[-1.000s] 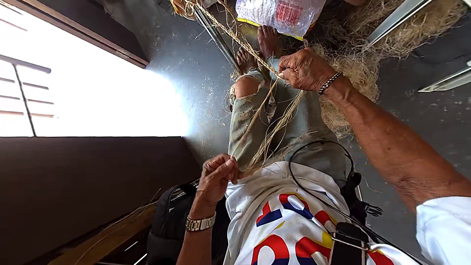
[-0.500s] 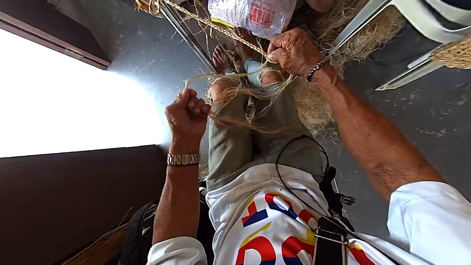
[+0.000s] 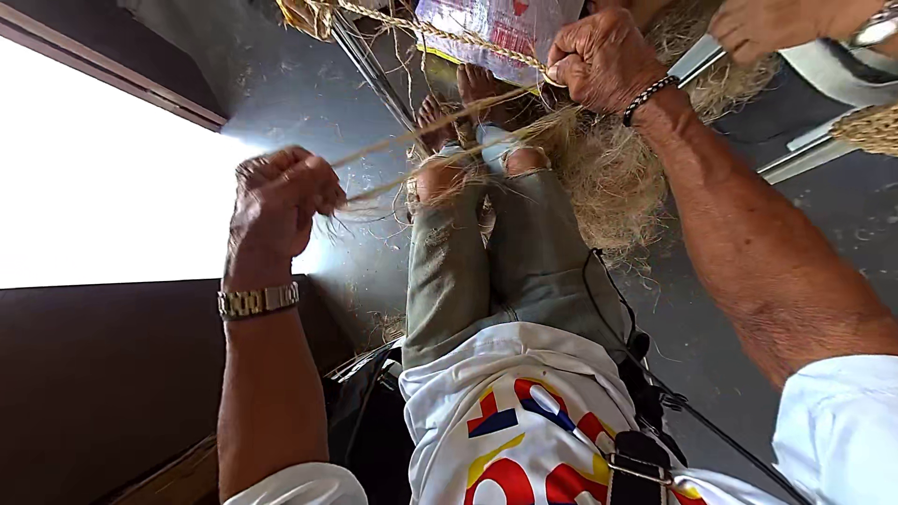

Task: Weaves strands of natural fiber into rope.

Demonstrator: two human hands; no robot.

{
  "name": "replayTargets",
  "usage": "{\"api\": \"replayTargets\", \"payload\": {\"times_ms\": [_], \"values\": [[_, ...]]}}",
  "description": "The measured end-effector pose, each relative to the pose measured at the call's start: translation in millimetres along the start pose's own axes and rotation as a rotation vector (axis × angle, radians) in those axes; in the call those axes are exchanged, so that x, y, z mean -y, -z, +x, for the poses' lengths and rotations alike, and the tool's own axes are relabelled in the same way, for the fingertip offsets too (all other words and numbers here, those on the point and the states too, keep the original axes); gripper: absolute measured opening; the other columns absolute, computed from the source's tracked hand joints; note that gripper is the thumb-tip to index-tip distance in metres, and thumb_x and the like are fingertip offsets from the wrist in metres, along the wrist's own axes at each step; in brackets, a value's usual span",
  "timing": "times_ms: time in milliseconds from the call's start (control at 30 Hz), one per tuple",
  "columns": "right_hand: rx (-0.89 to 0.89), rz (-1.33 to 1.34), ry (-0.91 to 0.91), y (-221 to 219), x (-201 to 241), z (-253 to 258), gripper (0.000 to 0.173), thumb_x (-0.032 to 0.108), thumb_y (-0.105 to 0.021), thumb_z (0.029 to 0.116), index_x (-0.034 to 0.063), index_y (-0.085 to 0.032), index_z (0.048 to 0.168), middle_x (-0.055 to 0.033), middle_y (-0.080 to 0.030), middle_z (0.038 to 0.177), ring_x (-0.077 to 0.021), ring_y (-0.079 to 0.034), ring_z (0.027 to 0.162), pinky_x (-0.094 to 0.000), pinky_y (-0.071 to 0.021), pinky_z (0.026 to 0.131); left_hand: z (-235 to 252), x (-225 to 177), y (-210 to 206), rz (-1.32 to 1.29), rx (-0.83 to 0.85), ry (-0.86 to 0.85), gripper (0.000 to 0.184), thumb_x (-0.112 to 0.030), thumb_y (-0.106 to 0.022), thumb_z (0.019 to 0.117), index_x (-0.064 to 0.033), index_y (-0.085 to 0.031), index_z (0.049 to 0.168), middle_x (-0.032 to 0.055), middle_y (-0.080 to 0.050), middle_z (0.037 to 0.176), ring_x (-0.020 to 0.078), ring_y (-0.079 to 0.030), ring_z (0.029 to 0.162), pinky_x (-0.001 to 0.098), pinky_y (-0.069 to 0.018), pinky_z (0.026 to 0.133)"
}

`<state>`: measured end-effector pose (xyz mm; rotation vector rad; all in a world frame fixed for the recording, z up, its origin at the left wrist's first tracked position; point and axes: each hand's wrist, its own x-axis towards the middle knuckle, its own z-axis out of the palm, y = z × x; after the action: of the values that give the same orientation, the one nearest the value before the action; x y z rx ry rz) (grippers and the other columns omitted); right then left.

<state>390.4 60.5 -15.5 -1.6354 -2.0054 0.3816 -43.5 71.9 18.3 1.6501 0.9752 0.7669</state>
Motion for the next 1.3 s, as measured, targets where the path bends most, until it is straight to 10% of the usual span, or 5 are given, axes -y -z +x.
{"api": "replayTargets", "payload": {"times_ms": [233,567,700,933,1300], "values": [[0.018,-0.003,-0.017,-20,-9,-5,0.020,0.010,-0.052,0.0970,-0.0028,-0.068,0.094,-0.0233,-0.068,0.090,-0.0391,-0.066,0.087,-0.0595,-0.0480,0.081,-98,8,10,-0.115,0.128,0.157,0.027,-0.043,-0.067,0.0960,-0.0217,-0.072,0.081,-0.0058,-0.069,0.072,0.0061,-0.066,0.062,0.0241,-0.0582,0.062],[0.045,-0.064,-0.179,-8,-17,11,0.018,0.008,-0.053,0.0959,-0.0022,-0.068,0.098,-0.0250,-0.068,0.097,-0.0423,-0.066,0.097,-0.0639,-0.0472,0.085,-244,6,80,-0.075,-0.253,0.268,0.028,-0.041,-0.064,0.0979,-0.0248,-0.069,0.076,-0.0147,-0.046,0.054,-0.0013,-0.046,0.045,0.0174,-0.0492,0.051],[0.076,0.019,-0.142,-12,-13,5,0.015,0.006,-0.058,0.0952,-0.0045,-0.069,0.096,-0.0248,-0.068,0.094,-0.0396,-0.066,0.092,-0.0606,-0.0486,0.085,-263,-7,79,0.642,-0.437,0.524,0.052,-0.047,-0.065,0.0931,-0.0027,-0.071,0.120,0.0142,-0.070,0.114,0.0222,-0.065,0.106,0.0447,-0.0530,0.093],[-0.013,0.533,-0.081,-46,18,-37,0.011,0.009,-0.064,0.0930,0.0009,-0.071,0.091,-0.0026,-0.063,0.074,-0.0059,-0.053,0.062,-0.0292,-0.0480,0.062,-161,-37,-2,0.611,-0.550,0.009,0.038,-0.030,-0.066,0.0972,0.0029,-0.068,0.116,0.0099,-0.067,0.112,0.0077,-0.063,0.101,0.0293,-0.0543,0.089],[0.000,1.113,-0.224,-79,65,-59,0.008,0.006,-0.061,0.0959,0.0068,-0.067,0.090,0.0061,-0.051,0.059,-0.0017,-0.038,0.043,-0.0191,-0.0344,0.041,12,0,-166,0.344,-0.088,-0.122,0.027,-0.015,-0.064,0.0937,-0.0047,-0.073,0.117,0.0077,-0.074,0.109,0.0166,-0.070,0.101,0.0426,-0.0554,0.095]]}}
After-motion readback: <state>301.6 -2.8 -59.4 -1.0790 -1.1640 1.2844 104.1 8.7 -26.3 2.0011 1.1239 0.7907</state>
